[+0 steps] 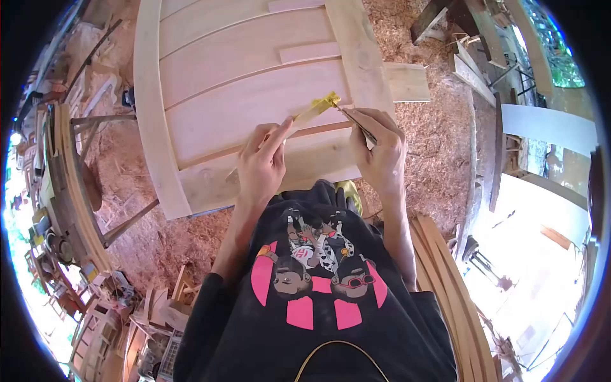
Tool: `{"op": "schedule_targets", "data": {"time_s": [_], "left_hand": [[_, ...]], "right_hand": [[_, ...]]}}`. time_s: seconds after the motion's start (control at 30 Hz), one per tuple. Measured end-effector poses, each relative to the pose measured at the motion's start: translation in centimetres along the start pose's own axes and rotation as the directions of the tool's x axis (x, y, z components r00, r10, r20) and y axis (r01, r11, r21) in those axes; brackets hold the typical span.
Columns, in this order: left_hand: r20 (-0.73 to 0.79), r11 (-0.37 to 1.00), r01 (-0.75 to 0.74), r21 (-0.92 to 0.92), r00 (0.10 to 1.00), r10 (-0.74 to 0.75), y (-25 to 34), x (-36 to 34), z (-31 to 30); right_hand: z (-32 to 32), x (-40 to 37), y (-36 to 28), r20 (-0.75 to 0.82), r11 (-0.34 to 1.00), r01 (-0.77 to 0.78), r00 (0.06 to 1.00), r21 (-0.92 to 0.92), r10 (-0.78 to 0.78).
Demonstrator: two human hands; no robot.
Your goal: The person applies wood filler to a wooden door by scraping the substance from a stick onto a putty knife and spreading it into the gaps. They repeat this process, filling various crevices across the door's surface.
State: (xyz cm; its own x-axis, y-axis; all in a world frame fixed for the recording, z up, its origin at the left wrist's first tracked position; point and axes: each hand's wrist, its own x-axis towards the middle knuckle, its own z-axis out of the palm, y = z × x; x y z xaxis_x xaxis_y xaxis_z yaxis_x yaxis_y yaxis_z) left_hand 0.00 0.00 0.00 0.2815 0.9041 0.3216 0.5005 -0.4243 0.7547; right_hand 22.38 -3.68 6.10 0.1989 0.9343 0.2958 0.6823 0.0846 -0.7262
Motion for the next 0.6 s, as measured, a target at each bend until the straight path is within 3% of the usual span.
{"op": "schedule_targets", "data": {"time_s": [0.07, 0.2, 0.5, 0.6], "left_hand": [[-0.006, 0.996, -0.070, 0.050, 0.997, 0.071, 0.0, -0.4, 0.6], [0.063, 0.993, -0.027, 0.114, 0.998, 0.020, -0.7, -1.6, -2.5], [0.012, 0.998, 0.025, 0.057, 1.000, -0.026, -1.9, -3.5, 0.2], [0.017, 0.998, 0.002, 0.068, 1.000, -0.003, -2.6, -3.9, 0.4]], "right_hand": [[-0.1, -0.7, 0.4, -0.007, 0.998, -0.034, 0.999, -0.049, 0.034], [2.4, -1.6, -1.1, 0.056, 0.993, -0.120, 0.991, -0.013, 0.121], [3.2, -2.1, 0.5, 0.118, 0.979, -0.099, 0.986, -0.178, 0.121], [2.9, -2.0, 1.3, 0.188, 0.970, -0.208, 0.955, -0.124, 0.229]]}}
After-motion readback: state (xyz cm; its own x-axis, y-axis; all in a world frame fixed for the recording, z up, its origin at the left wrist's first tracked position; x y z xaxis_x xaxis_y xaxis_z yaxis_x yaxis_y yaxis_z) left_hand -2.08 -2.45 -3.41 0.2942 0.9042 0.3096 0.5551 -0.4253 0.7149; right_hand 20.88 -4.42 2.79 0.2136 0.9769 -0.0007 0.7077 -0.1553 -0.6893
